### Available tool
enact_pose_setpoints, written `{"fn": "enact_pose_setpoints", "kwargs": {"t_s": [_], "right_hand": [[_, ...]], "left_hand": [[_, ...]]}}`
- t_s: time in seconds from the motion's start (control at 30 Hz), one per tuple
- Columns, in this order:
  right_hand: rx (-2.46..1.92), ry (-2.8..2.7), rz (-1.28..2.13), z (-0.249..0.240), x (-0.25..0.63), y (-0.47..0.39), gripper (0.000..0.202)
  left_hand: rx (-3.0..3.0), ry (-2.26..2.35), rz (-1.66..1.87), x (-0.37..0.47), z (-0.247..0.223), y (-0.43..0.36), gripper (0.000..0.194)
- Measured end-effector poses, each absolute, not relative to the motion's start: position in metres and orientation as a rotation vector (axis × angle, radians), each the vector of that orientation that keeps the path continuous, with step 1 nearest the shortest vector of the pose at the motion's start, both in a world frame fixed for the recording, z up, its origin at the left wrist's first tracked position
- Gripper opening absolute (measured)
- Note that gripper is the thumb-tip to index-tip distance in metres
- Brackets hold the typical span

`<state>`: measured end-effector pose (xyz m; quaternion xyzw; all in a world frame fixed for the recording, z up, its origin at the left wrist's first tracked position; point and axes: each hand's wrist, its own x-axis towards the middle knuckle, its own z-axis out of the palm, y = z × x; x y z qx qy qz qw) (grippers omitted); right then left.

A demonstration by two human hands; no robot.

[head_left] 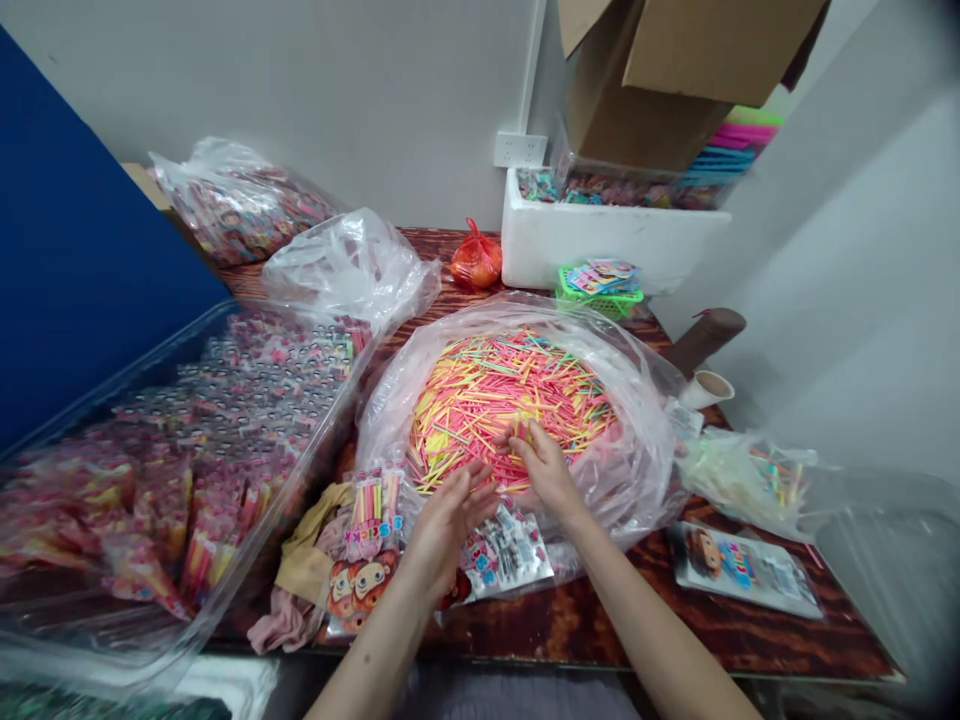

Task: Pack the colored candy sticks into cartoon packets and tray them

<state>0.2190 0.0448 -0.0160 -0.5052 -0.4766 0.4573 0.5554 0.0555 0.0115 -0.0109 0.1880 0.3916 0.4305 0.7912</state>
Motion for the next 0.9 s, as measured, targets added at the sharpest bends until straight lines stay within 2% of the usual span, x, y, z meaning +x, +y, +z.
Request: {"fn": "enact_pose_setpoints", "kwargs": {"t_s": [0.1,0.23,0.43,0.53,0.63,0.67,0.9], "right_hand": [[-1.176,-1.14,1.102,-0.016,0.225,0.053,0.015],[-1.026,-0.848,1.255,-0.012,0.221,0.058,0.024],[-0.888,-0.608,1.4,-0.015,0.204,0.054,0.025],[-0.916,-0.615,1.328,-0.021,0.215,0.056,0.022],[-1.001,-0.672,1.11,-0.02,0.232,0.055,0.019],[-1.029,-0.703,1.062,-0.017,0.236,0.052,0.018],[-1.095,-1.121,1.35,-0.001,0.209,0.011,0.012]], "left_hand": [[0.429,0.855,0.933,0.053,-0.012,0.008,0.043],[0.595,0.952,0.931,0.064,-0.012,0.01,0.038],[1.214,1.112,0.865,0.089,-0.023,0.027,0.023],[1.377,1.189,0.844,0.085,-0.026,0.036,0.028],[1.484,1.271,0.894,0.077,-0.02,0.04,0.01],[1.536,1.302,0.94,0.075,-0.016,0.039,0.009],[1.679,1.069,1.216,0.081,0.018,0.015,0.059]]}}
